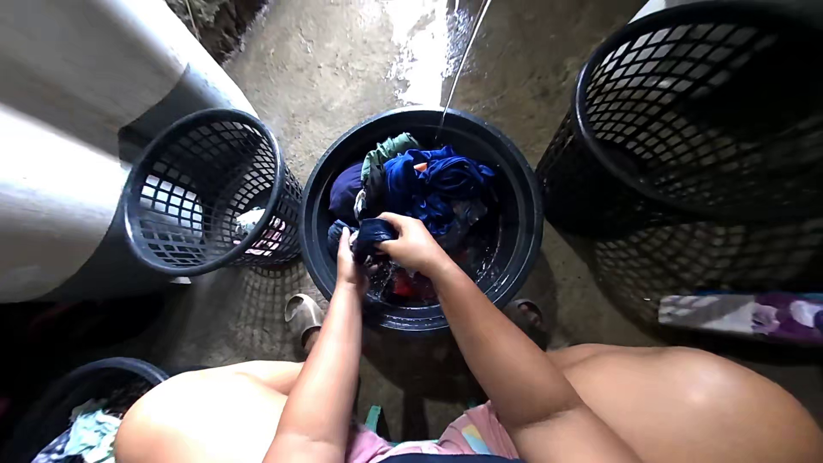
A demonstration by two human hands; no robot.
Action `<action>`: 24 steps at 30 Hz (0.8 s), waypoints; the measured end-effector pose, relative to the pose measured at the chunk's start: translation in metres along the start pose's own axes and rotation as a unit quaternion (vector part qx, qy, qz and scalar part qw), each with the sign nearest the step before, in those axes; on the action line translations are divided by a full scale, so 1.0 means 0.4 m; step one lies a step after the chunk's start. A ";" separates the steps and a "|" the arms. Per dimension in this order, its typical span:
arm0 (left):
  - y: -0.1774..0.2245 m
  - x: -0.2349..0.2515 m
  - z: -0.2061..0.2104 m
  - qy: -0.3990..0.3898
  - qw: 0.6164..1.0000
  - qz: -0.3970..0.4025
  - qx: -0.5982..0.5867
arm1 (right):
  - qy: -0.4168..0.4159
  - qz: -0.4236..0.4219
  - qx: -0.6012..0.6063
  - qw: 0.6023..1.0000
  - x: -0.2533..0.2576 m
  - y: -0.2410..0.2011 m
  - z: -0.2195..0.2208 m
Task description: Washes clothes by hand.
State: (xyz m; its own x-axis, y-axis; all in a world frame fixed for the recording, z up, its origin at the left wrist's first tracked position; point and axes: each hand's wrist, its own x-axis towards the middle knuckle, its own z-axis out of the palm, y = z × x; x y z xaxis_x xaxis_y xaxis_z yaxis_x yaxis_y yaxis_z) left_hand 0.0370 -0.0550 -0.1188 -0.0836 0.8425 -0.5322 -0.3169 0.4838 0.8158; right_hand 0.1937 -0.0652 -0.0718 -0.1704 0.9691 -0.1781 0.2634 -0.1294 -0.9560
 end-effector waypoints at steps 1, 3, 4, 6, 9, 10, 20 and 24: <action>-0.014 -0.001 0.014 -0.027 0.999 -0.005 -0.034 | -0.007 -0.016 0.027 0.999 -0.006 -0.012 0.000; -0.009 -0.001 0.035 -0.067 0.995 0.007 -0.076 | -0.030 -0.001 0.088 0.996 -0.018 0.006 -0.014; 0.000 0.006 0.045 -0.066 0.995 0.025 -0.077 | -0.026 0.025 0.142 0.989 -0.026 0.027 -0.022; 0.010 0.023 0.070 -0.018 0.994 0.106 -0.014 | 0.002 0.094 0.299 0.950 -0.039 0.066 -0.024; -0.001 -0.015 0.086 -0.050 0.933 0.285 0.216 | 0.033 0.238 0.502 0.831 -0.026 0.064 0.001; -0.009 -0.035 0.092 -0.069 0.896 0.335 0.283 | 0.046 0.257 0.528 0.808 -0.022 0.057 0.020; -0.045 -0.058 0.152 -0.087 0.834 0.435 0.329 | 0.291 0.162 0.506 0.796 0.015 0.042 0.078; -0.043 -0.060 0.163 -0.059 0.851 0.371 0.368 | 0.313 0.153 0.382 0.856 0.017 0.065 0.082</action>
State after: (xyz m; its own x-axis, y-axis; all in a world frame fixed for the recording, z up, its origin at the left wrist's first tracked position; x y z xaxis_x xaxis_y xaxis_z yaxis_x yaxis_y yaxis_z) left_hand 0.1060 -0.0683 -0.1053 0.1066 0.9774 0.1823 0.4619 -0.2110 0.8615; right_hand 0.1682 -0.0690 -0.1053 0.4012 0.7569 -0.5159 -0.5337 -0.2645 -0.8032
